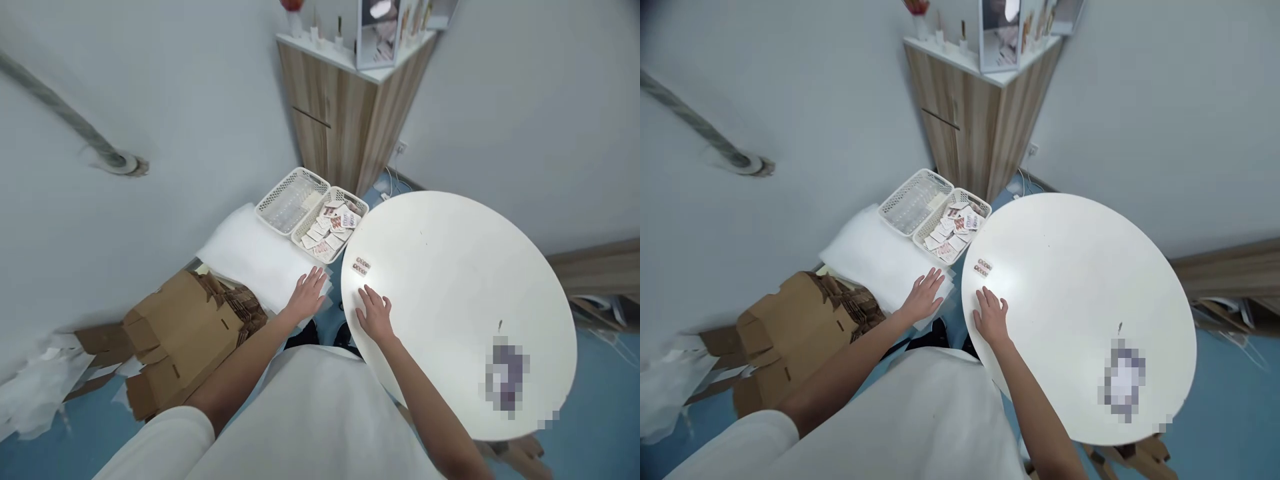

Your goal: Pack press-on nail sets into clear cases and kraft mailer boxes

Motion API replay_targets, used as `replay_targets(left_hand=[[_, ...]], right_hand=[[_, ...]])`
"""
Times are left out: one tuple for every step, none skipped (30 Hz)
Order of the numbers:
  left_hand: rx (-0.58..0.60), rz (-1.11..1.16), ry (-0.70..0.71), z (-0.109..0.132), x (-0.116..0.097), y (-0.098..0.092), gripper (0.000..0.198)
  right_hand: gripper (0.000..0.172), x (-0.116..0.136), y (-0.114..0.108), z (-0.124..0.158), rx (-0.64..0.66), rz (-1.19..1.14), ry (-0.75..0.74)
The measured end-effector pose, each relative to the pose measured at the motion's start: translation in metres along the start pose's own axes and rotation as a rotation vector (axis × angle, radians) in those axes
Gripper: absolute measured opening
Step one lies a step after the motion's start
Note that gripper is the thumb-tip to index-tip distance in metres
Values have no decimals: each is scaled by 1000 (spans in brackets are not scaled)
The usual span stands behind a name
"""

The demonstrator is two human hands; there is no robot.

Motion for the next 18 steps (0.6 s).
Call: replay_targets(left_hand=[[-19,-5,-15,2,8,-7,53],[-39,-7,-27,5,17,-14,53],[-57,-6,-37,7,26,-21,53],[-73,-1,-47,10,36,-28,53],[-85,6,-59,13,47,-34,53],[-92,16,-75,15,58,-38,53],[-95,29,-94,17,69,-42,53],[-91,47,-114,17,81,-46,54],[-84,67,-132,17,92,-48,54],[-75,88,-147,15,102,-51,54],[-65,107,-156,11,111,-53,53],[-57,122,-159,6,119,-56,53],[-51,132,-157,0,126,-60,52],[-49,136,-148,-7,132,-64,50],[-48,138,-138,-15,137,-68,49],[-46,137,-128,-22,141,-72,47],[-45,136,-120,-31,145,-76,46],[-43,135,-114,-39,149,-79,45]], right_hand=[[48,5,-4,-5,-13,-17,-18],[48,12,-8,-11,-20,-39,-39],[49,20,-10,-19,-20,-63,-63],[49,29,-12,-28,-13,-88,-86],[49,40,-12,-38,2,-108,-109],[48,51,-13,-49,20,-120,-130],[47,62,-13,-60,38,-123,-149],[46,74,-14,-72,52,-116,-169],[44,86,-15,-84,63,-98,-188],[42,97,-17,-96,66,-73,-202],[41,107,-20,-109,65,-43,-214],[40,115,-23,-121,56,-10,-217],[41,121,-25,-133,51,16,-217],[41,126,-28,-145,44,37,-218],[42,130,-31,-157,39,51,-221],[44,132,-33,-169,37,55,-221],[45,132,-34,-181,36,54,-219],[46,132,-36,-192,37,47,-213]])
Point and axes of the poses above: each hand's wrist, its own z-axis away from the middle knuckle, its own y-axis out of the palm, x = y × z, the point moved 9 cm from there along -z, towards the middle knuckle, and after that the axes turned 1 degree about x, right-handed, at the moved point
